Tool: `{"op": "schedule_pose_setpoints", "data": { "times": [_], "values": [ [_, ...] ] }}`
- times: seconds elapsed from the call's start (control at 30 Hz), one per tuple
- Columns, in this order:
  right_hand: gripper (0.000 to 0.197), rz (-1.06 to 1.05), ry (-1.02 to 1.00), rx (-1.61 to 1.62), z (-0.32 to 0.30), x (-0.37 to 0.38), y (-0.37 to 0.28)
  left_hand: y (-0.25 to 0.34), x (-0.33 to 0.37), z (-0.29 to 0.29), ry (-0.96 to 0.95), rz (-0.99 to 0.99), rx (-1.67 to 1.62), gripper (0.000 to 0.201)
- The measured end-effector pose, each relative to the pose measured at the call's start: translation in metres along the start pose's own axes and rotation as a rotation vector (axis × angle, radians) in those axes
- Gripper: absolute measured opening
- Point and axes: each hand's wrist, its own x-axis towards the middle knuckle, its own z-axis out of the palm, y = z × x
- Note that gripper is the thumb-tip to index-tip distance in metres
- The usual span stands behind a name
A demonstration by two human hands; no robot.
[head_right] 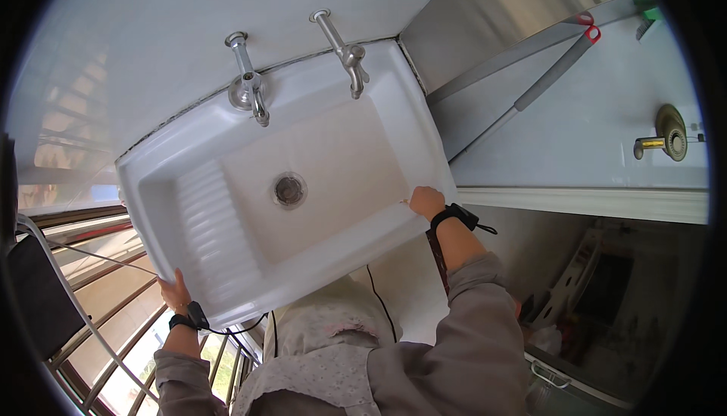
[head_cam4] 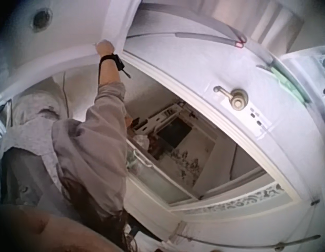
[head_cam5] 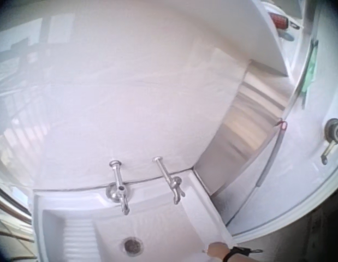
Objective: The person is scrubbing and rinsing a utility sink on a balcony.
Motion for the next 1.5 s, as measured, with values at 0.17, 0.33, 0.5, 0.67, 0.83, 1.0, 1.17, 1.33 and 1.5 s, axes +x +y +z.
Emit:
{"op": "schedule_pose_setpoints", "data": {
  "times": [0.17, 0.33, 0.5, 0.67, 0.83, 1.0, 1.17, 1.33, 1.5],
  "values": [
    [0.028, -0.387, -0.197, 0.084, 0.03, 0.028, -0.054, -0.002, 0.002, 0.007, 0.032, 0.0, 0.013, 0.071],
    [0.024, -0.118, 0.102, 0.295, 0.025, 0.041, -0.048, -0.003, 0.0, 0.004, 0.05, -0.006, 0.024, 0.073],
    [0.02, -0.2, 0.124, 0.183, 0.061, 0.018, -0.085, 0.002, 0.001, 0.001, 0.021, -0.02, 0.045, 0.073],
    [0.024, -0.452, -0.073, 0.351, 0.056, -0.03, -0.201, 0.001, 0.0, -0.001, 0.043, -0.018, 0.031, 0.073],
    [0.024, -0.664, -0.131, 0.447, 0.044, -0.061, -0.238, 0.0, 0.0, 0.003, 0.044, -0.017, 0.036, 0.071],
    [0.027, -0.279, 0.199, 0.44, 0.019, -0.004, -0.13, 0.006, -0.004, -0.01, -0.007, -0.034, 0.029, 0.069],
    [0.022, 0.037, 0.232, 0.342, 0.013, 0.02, -0.045, 0.004, -0.001, -0.008, 0.016, -0.005, 0.015, 0.068],
    [0.017, -0.244, 0.171, 0.169, 0.062, -0.006, -0.099, 0.01, -0.003, -0.012, 0.002, -0.017, 0.018, 0.066],
    [0.016, -0.6, 0.066, 0.173, 0.08, -0.036, -0.187, 0.011, -0.002, -0.011, 0.03, 0.019, 0.011, 0.064]
  ]
}}
